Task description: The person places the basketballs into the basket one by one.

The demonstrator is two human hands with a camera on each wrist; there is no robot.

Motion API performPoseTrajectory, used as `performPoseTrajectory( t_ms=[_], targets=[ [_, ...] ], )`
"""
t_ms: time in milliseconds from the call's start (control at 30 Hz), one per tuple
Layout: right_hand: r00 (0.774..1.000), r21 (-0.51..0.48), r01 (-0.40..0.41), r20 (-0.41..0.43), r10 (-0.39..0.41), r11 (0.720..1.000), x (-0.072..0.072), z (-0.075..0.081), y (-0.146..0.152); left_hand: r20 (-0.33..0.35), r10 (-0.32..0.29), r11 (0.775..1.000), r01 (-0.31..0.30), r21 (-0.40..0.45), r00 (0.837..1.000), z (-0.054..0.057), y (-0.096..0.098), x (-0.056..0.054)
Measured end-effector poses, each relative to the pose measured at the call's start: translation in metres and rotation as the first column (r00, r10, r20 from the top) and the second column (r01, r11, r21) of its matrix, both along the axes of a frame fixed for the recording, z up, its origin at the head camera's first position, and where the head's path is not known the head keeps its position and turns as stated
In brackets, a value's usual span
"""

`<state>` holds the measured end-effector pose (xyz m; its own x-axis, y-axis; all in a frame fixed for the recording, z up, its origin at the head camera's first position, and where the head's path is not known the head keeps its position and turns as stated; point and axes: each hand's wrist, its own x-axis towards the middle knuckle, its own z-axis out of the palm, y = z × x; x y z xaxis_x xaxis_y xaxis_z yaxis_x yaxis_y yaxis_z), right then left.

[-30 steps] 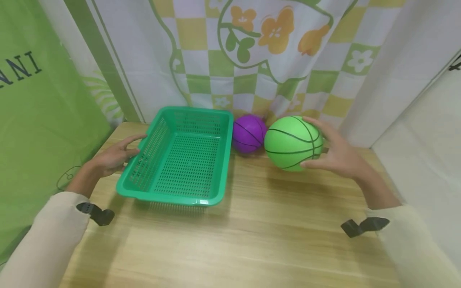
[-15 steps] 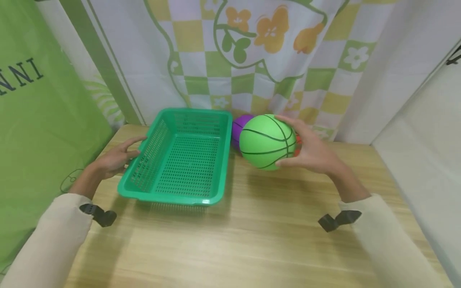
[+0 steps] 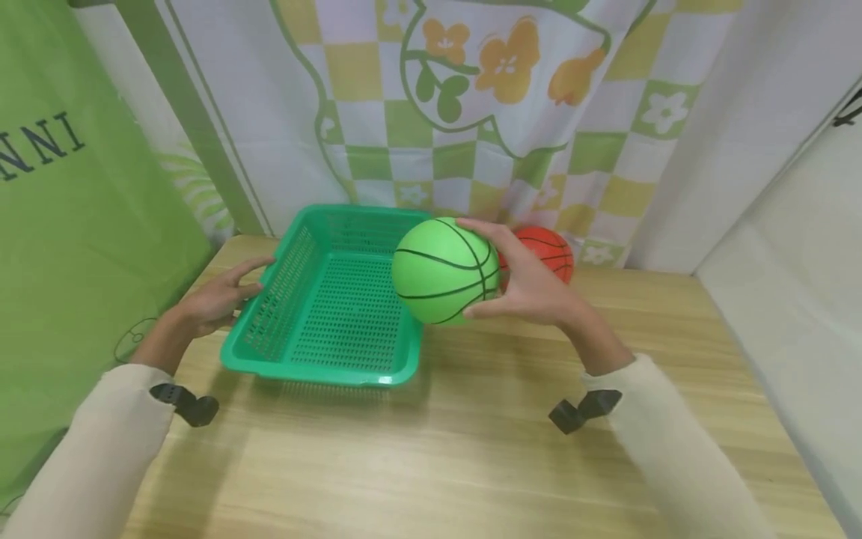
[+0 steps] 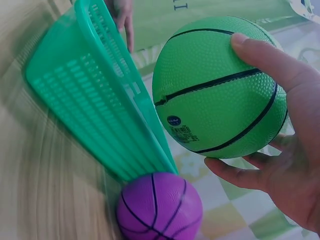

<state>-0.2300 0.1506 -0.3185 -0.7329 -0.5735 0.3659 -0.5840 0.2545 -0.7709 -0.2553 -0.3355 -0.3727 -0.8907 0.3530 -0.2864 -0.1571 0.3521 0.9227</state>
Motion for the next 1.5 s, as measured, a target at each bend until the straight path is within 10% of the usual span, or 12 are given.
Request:
performPoseTrajectory(
  t_ms=[800, 1500],
  targets=[
    [0.983, 0.076, -0.122, -0.128, 0.131, 0.990, -0.002, -0.015, -0.066, 0.025, 0.007, 1.000, -0.006, -0.010, 1.000, -0.001, 0.002, 0.000],
    [0.964, 0.308, -0.062, -0.228, 0.137, 0.949, -0.003, -0.032, -0.108, 0.033, 0.011, 1.000, -0.011, 0.004, 0.999, 0.000, -0.001, -0.004]
  ],
)
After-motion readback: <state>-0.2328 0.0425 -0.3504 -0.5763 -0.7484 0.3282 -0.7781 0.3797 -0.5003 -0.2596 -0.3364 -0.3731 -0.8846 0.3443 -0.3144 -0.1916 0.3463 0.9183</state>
